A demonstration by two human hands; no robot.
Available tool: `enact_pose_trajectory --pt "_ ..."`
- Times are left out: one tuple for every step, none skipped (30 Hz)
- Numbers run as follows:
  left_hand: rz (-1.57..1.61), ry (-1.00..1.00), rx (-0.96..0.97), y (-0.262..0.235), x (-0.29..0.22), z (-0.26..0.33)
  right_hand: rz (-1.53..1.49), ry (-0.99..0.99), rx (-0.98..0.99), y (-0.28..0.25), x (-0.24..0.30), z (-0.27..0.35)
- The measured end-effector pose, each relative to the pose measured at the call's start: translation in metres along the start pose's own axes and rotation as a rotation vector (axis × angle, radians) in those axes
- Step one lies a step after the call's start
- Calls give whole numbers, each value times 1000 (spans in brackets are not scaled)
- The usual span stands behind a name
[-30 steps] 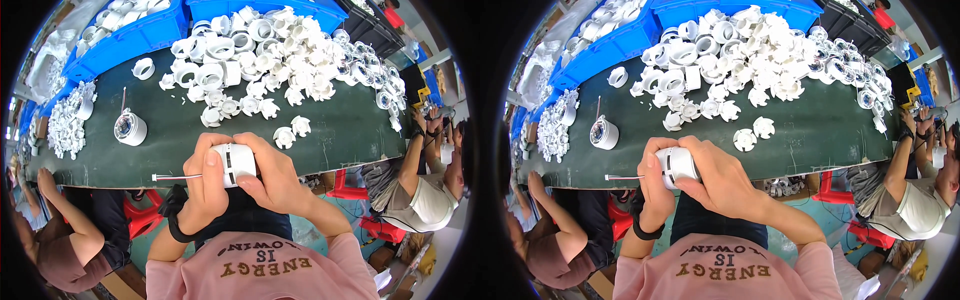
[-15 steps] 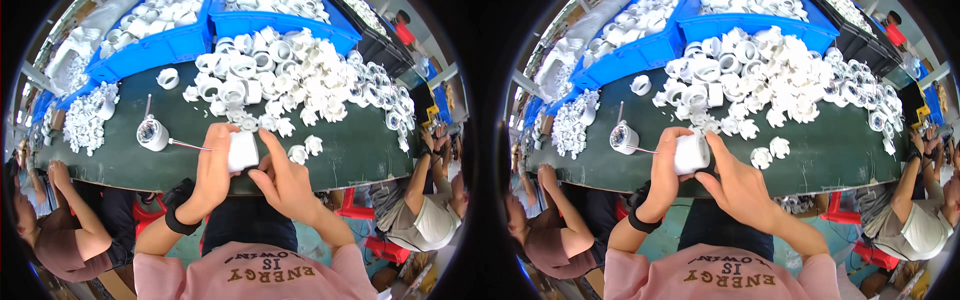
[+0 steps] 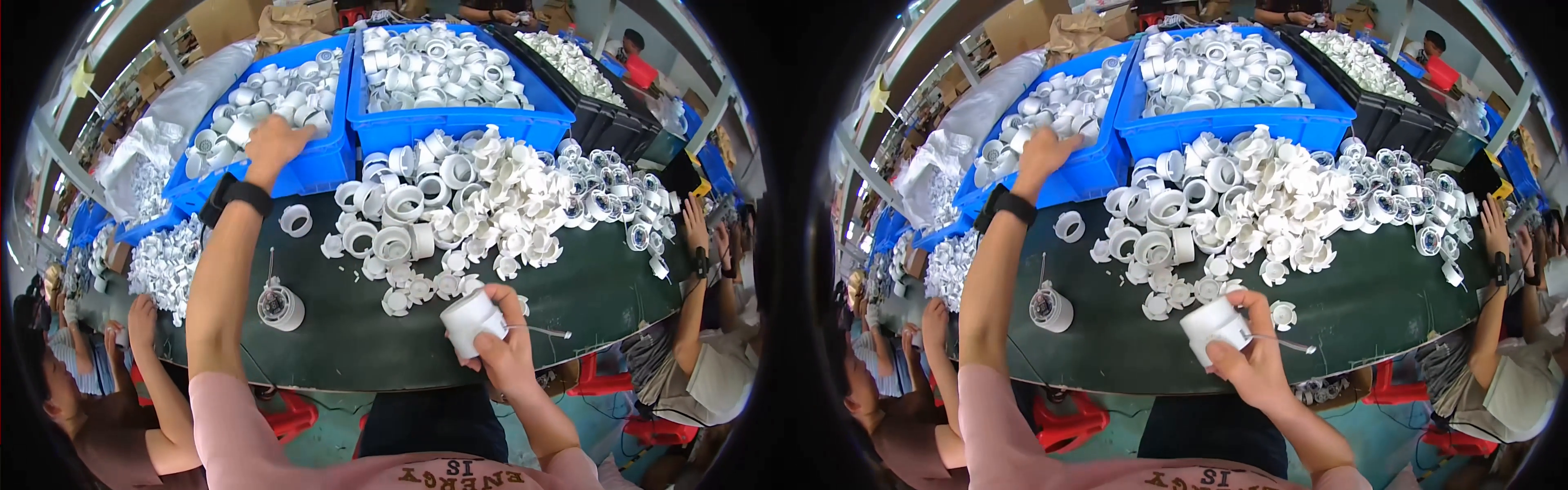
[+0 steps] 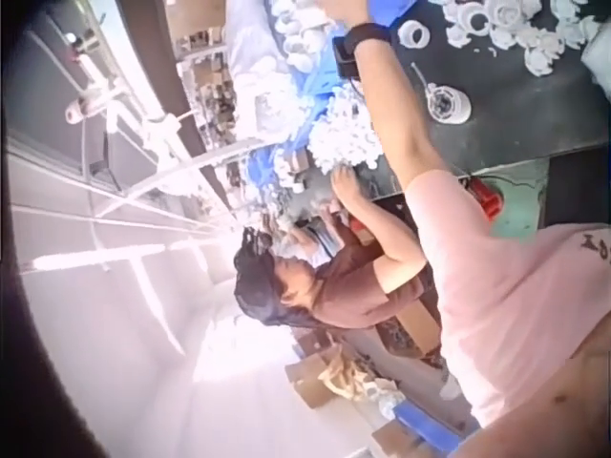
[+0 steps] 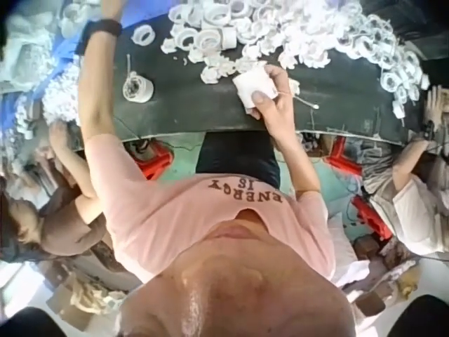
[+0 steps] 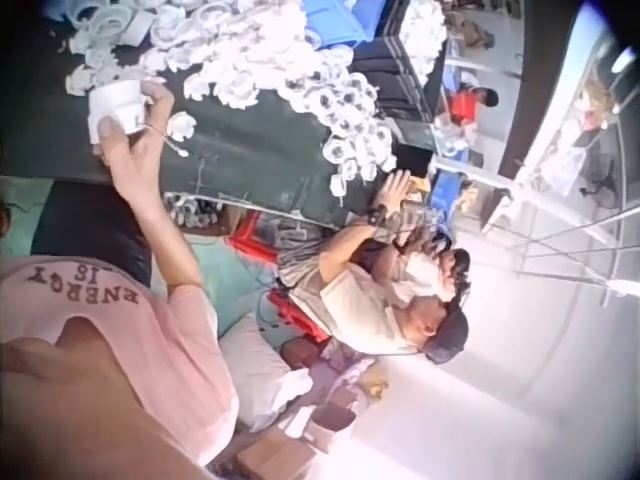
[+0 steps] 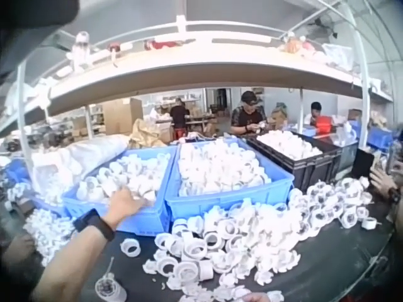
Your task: Assembling plastic components for electronics or lighting fixtures.
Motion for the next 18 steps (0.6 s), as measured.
enact_pose_trajectory --pt "-61 -45 96 15 17 -16 14 6 30 4 3 3" --pt "-59 -47 82 26 37 -30 28 14 65 9 4 5" --pt "-46 -2 115 41 53 -43 30 26 121 11 2 5" --pt "-32 57 156 45 47 -47 29 16 114 10 6 5" --pt "-34 63 150 42 47 -47 59 13 125 11 10 8" --pt "41 90 30 30 52 -42 86 13 142 13 12 10" --pt "123 128 -77 18 45 -31 78 20 131 8 11 11" --pt "119 137 -72 11 35 -19 70 19 123 6 9 9" --pt "322 138 -179 -10 24 0 68 13 138 4 7 7" --pt "530 138 -276 -25 12 23 66 13 143 1 6 6" --pt "620 261 -219 -32 -8 50 48 40 140 3 9 7" --pt "712 383 -159 -37 -29 80 13 41 196 9 11 6" --pt "757 468 -120 -39 -50 114 0 17 256 19 18 7" --pt "794 544 -81 -45 -68 151 -18 -2 325 32 25 11" --pt "841 565 -19 -45 -81 182 24 -39 356 41 28 12" --pt "892 587 45 -46 -94 209 66 -75 383 47 30 14" --pt "1000 528 146 -46 -101 232 48 -106 331 47 31 16" --pt "1105 461 243 -43 -103 250 39 -99 286 43 26 16"
Point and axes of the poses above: each hand's wrist, its own z-axis away from the middle knuckle, its own y-axis out of the palm, x = y × z, the point moved 8 cm from there along -z, towards the middle knuckle, and after that the axes turned 5 degrees about y, right-handed, at the moved point
